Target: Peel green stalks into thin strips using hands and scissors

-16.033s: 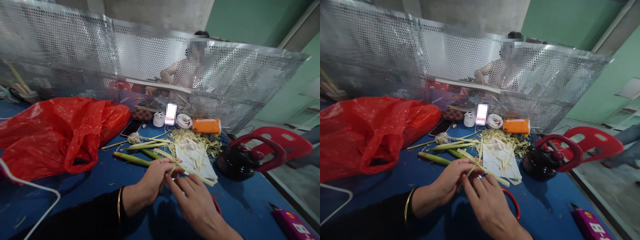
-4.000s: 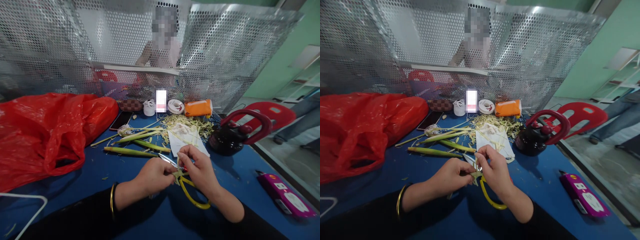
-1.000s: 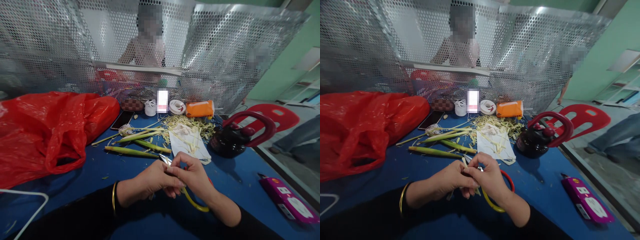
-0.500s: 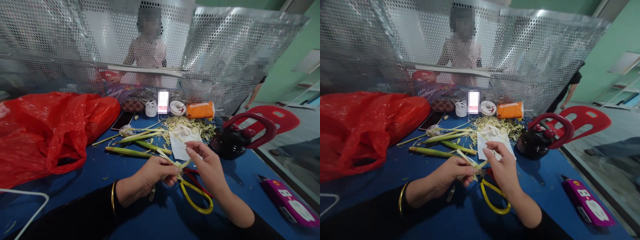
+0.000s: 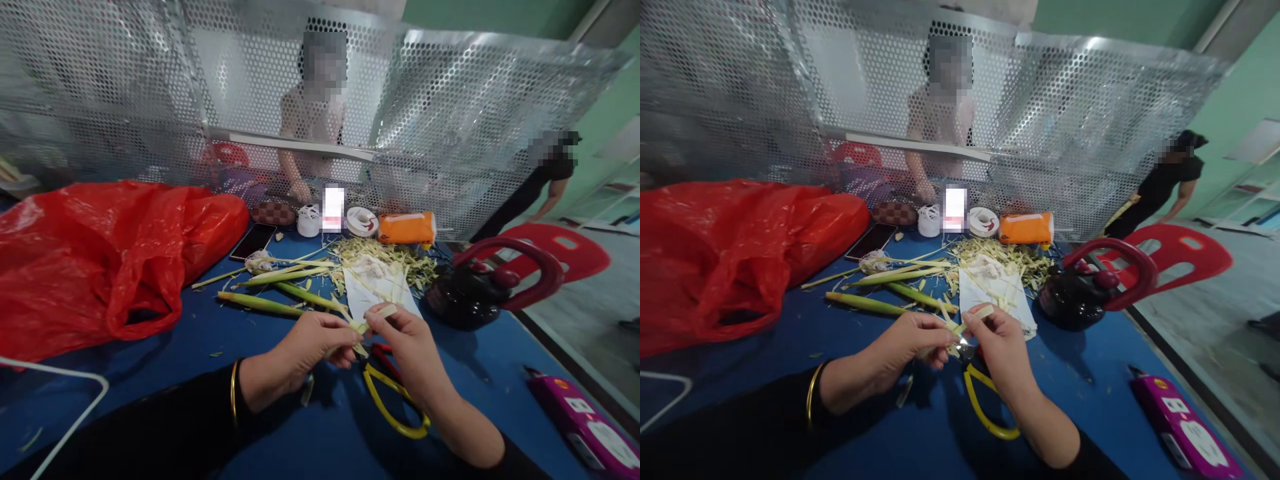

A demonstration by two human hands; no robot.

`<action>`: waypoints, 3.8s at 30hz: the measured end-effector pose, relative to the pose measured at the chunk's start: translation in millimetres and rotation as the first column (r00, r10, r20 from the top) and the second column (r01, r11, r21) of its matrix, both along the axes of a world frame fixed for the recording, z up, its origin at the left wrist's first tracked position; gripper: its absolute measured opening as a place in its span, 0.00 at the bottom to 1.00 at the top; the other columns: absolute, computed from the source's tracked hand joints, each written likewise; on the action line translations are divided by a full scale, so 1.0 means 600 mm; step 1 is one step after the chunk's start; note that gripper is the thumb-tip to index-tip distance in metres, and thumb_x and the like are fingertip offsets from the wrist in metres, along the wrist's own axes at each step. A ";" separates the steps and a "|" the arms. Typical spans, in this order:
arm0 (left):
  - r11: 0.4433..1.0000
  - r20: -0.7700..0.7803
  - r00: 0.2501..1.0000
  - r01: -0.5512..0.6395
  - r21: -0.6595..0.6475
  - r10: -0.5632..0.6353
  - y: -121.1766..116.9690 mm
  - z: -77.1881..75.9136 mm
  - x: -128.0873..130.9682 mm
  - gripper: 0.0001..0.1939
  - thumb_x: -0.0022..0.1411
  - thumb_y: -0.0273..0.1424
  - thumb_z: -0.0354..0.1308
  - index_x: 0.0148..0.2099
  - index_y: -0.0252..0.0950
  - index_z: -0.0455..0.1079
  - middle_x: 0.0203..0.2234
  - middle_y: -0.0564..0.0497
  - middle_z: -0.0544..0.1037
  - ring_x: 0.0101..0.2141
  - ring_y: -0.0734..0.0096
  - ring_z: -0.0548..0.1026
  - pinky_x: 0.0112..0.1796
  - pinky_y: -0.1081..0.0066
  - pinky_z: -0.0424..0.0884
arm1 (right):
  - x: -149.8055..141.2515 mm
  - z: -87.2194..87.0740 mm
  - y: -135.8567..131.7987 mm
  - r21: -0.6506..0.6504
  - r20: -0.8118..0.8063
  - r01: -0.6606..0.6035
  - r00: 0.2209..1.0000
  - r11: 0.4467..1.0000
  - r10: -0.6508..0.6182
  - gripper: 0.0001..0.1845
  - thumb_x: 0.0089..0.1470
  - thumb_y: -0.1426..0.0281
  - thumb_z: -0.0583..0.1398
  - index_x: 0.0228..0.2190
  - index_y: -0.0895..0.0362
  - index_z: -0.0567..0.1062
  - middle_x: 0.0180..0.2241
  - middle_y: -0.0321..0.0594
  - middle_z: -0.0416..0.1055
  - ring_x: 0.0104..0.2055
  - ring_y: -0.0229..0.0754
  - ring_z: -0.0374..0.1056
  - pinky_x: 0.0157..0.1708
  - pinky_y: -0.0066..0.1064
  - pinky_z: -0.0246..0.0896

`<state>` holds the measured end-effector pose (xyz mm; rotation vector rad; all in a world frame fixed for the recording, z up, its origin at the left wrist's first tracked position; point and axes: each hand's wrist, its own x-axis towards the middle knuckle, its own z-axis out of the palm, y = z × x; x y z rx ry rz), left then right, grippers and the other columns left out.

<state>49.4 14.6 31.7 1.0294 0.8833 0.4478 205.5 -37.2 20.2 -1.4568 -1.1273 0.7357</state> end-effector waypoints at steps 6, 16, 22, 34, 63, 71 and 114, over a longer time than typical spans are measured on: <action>0.989 0.130 0.984 -0.108 -0.101 0.121 -0.004 0.002 0.001 0.11 0.43 0.32 0.69 0.25 0.30 0.73 0.18 0.53 0.74 0.21 0.78 0.70 0.27 0.76 0.66 | -0.002 0.011 -0.021 0.572 0.682 -0.193 0.652 0.797 -0.331 0.10 0.53 0.73 0.64 0.39 0.54 0.74 0.34 0.40 0.70 0.38 0.43 0.65 0.39 0.36 0.60; 0.962 0.225 0.954 -0.144 -0.232 0.197 -0.015 -0.017 0.005 0.12 0.41 0.31 0.69 0.29 0.29 0.75 0.23 0.50 0.77 0.25 0.76 0.72 0.28 0.78 0.63 | -0.035 -0.009 -0.031 0.307 0.949 -0.624 0.146 0.719 -0.279 0.18 0.61 0.78 0.48 0.39 0.60 0.78 0.35 0.43 0.77 0.42 0.45 0.68 0.50 0.41 0.53; 0.976 0.223 0.962 -0.115 -0.184 0.156 -0.014 -0.009 0.004 0.11 0.43 0.31 0.70 0.25 0.30 0.73 0.19 0.53 0.74 0.20 0.81 0.67 0.23 0.79 0.59 | -0.031 -0.008 -0.040 0.377 0.924 -0.698 0.237 0.609 -0.300 0.16 0.60 0.78 0.51 0.37 0.62 0.79 0.33 0.42 0.79 0.39 0.44 0.72 0.47 0.40 0.59; 0.969 0.169 0.962 -0.185 -0.166 0.213 -0.011 0.004 0.003 0.10 0.48 0.31 0.69 0.29 0.30 0.72 0.21 0.49 0.78 0.23 0.76 0.74 0.27 0.78 0.67 | -0.032 -0.021 -0.045 0.341 0.935 -0.773 0.219 0.534 -0.280 0.07 0.56 0.77 0.60 0.36 0.60 0.79 0.30 0.40 0.78 0.33 0.40 0.72 0.33 0.33 0.67; 0.983 0.143 0.973 -0.185 0.017 0.181 -0.004 0.011 0.003 0.18 0.40 0.31 0.72 0.33 0.30 0.72 0.19 0.53 0.75 0.21 0.77 0.72 0.30 0.73 0.70 | -0.018 0.011 -0.013 -0.095 0.051 -0.179 0.982 0.979 0.184 0.15 0.51 0.60 0.61 0.21 0.58 0.72 0.20 0.36 0.71 0.24 0.38 0.63 0.26 0.29 0.58; 0.969 0.135 0.959 -0.247 -0.029 0.248 -0.004 0.024 0.004 0.09 0.46 0.26 0.67 0.31 0.30 0.72 0.19 0.54 0.74 0.20 0.78 0.70 0.27 0.74 0.69 | -0.010 0.013 -0.017 -0.093 -0.124 -0.156 0.982 0.983 0.144 0.14 0.49 0.60 0.63 0.21 0.57 0.69 0.18 0.32 0.65 0.22 0.36 0.59 0.24 0.28 0.55; 0.942 -0.172 0.970 0.211 0.259 -0.170 -0.009 -0.014 0.001 0.10 0.48 0.35 0.58 0.23 0.33 0.69 0.14 0.56 0.65 0.17 0.77 0.64 0.22 0.76 0.62 | 0.002 0.008 -0.008 0.262 0.721 -0.200 0.691 0.944 -0.054 0.06 0.53 0.67 0.63 0.35 0.51 0.78 0.39 0.42 0.75 0.49 0.53 0.66 0.52 0.50 0.52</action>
